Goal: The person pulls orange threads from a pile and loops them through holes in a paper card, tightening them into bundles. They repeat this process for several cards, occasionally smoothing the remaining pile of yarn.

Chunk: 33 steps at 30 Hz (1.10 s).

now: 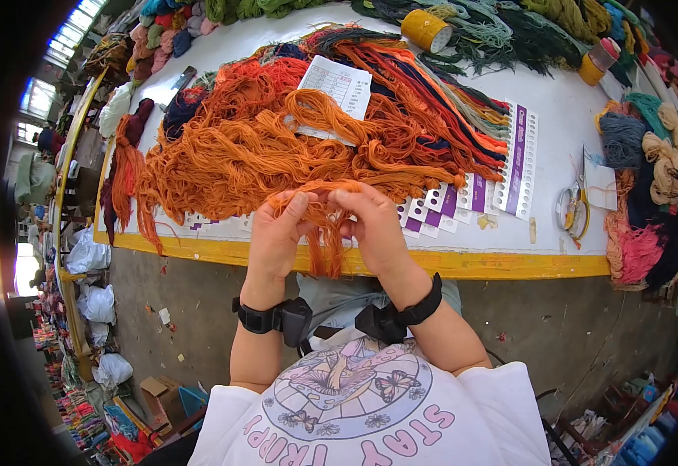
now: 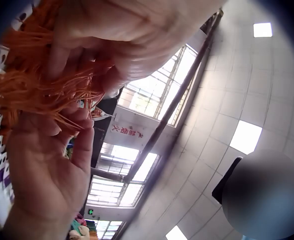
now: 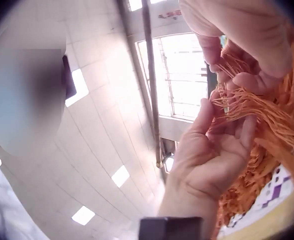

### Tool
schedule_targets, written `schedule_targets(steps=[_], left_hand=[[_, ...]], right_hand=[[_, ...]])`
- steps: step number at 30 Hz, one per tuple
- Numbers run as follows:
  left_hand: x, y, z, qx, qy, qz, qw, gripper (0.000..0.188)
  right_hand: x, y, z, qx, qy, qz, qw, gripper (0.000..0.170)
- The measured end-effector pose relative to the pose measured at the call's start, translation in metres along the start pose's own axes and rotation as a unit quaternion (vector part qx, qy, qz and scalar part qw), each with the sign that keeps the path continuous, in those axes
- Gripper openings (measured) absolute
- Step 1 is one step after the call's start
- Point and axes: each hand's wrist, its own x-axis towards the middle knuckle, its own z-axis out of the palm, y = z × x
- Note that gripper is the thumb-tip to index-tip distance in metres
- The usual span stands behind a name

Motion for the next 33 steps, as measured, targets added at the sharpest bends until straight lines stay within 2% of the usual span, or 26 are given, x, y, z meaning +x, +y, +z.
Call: schedule_targets(steps=[1, 4, 7, 10, 13, 19, 25, 28, 31, 33], left_hand=[[0.001, 0.0, -0.001, 0.001, 0.001, 0.005, 1.0, 0.019], [-0.001, 0.01, 0.005, -0.095, -0.022, -0.029, 0.995, 0.025], [-0.004, 0.016, 0.003, -0.101, -0.044, -0.066, 0.992, 0.029], [-0.008, 0.027, 0.011, -0.095, -0.04, -0.08, 0.991, 0.026], [-0.01, 0.022, 0.013, -0.06, -0.048, -0.057, 0.995, 0.023], [-0.006, 0.017, 0.008, -0.049, -0.047, -0.034, 0.997, 0.019], [-0.005, 0.016, 0.005, -0.099, -0.037, -0.053, 0.993, 0.022], [-0.005, 0.015, 0.007, -0.068, -0.028, -0.051, 0.996, 0.024], [-0.007, 0.017, 0.012, -0.04, -0.011, -0.049, 0.998, 0.025], [-0.007, 0.015, 0.014, -0.033, -0.006, -0.039, 0.999, 0.025]], right_hand=[[0.001, -0.001, -0.002, 0.043, -0.01, 0.01, 0.999, 0.017], [0.007, 0.0, -0.012, 0.128, -0.124, 0.079, 0.981, 0.021], [-0.005, -0.011, 0.003, -0.112, -0.08, 0.032, 0.99, 0.022], [-0.01, -0.011, 0.009, -0.204, -0.042, -0.042, 0.977, 0.02], [-0.009, -0.01, 0.005, -0.21, -0.069, -0.025, 0.975, 0.018], [-0.009, -0.009, 0.003, -0.173, -0.061, -0.017, 0.983, 0.017], [-0.007, -0.008, -0.002, -0.124, -0.07, 0.017, 0.99, 0.019], [-0.009, -0.009, 0.009, -0.183, -0.04, -0.032, 0.982, 0.02], [-0.005, 0.003, 0.004, -0.227, -0.05, -0.092, 0.968, 0.02], [-0.005, 0.004, -0.001, -0.252, -0.054, -0.079, 0.963, 0.019]])
